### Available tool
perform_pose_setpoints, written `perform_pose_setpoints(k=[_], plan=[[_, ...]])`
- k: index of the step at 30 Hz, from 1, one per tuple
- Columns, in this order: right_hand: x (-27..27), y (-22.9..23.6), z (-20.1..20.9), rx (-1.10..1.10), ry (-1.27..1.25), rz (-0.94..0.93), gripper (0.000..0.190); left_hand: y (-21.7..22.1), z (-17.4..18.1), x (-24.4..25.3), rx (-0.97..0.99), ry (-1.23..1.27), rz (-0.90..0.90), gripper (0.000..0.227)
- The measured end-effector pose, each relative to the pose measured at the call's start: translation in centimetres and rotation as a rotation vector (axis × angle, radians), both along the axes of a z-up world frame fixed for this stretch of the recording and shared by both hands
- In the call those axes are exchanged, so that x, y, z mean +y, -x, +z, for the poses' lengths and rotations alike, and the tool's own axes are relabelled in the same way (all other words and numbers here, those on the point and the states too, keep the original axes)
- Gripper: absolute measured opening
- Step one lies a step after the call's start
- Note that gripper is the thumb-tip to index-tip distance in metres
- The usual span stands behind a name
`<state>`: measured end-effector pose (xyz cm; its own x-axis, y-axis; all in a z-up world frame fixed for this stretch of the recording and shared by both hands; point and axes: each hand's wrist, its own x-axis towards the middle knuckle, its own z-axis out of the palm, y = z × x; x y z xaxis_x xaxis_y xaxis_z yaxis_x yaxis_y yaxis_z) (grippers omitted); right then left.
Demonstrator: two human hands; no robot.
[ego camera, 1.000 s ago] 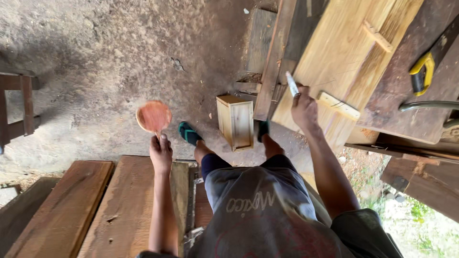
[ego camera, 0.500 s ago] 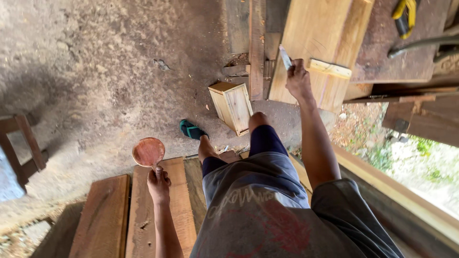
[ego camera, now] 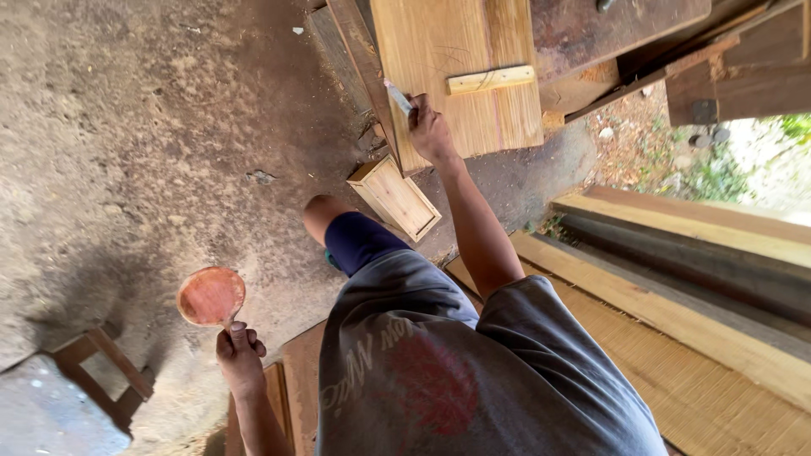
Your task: The person applies a pinkish substance from a small wooden paddle onto a wooden board using a putty knife. They spread the substance along the edges and surface of the board, then mix additional substance from a can onto the paddle before continuing to apply it.
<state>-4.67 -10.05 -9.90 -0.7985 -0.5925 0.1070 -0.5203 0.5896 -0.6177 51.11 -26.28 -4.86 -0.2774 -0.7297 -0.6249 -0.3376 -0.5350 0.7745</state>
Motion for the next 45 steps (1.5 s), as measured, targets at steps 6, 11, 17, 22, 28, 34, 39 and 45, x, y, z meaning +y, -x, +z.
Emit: perform_pose_setpoints(k=[6,11,17,22,28,34,39,45], plan=[[-0.6,-1.2,1.0,-0.074,0.096,-0.098,0.01,6.0,2.1,-2.6,0.032,0.019,-0.123,0.028],[-0.8,-1.6,2.0,-0.155,-0.022,-0.216,0.016,11.9,3.0,-6.4,0.12,0.003,-0.282,0.028],[-0.6,-3.4,4.4,-0.101,0.285,-0.164,0.019,21.2,3.9,-12.4,0.029,-0.026,-0.495,0.025],[1.1,-4.8,6.5,-0.313,0.276,-0.531,0.029,27.7,6.1,-17.4,-0.011,0.02,-0.647,0.022],[8.3,-5.2,8.3,0.016,0.18,-0.751,0.022,33.3,6.5,-21.4,0.064,-0.058,-0.692,0.024],[13.7,-6.3,9.3,0.099,-0.144,-0.947,0.017,38.2,6.0,-24.1,-0.018,-0.057,-0.973,0.025],[14.0,-5.3,8.4,0.085,-0.182,-0.971,0.02,41.3,7.2,-25.5,-0.117,0.041,-1.127,0.023],[14.9,-6.7,7.6,0.063,-0.198,-0.909,0.021,42.5,7.4,-24.4,-0.069,0.015,-1.122,0.025]])
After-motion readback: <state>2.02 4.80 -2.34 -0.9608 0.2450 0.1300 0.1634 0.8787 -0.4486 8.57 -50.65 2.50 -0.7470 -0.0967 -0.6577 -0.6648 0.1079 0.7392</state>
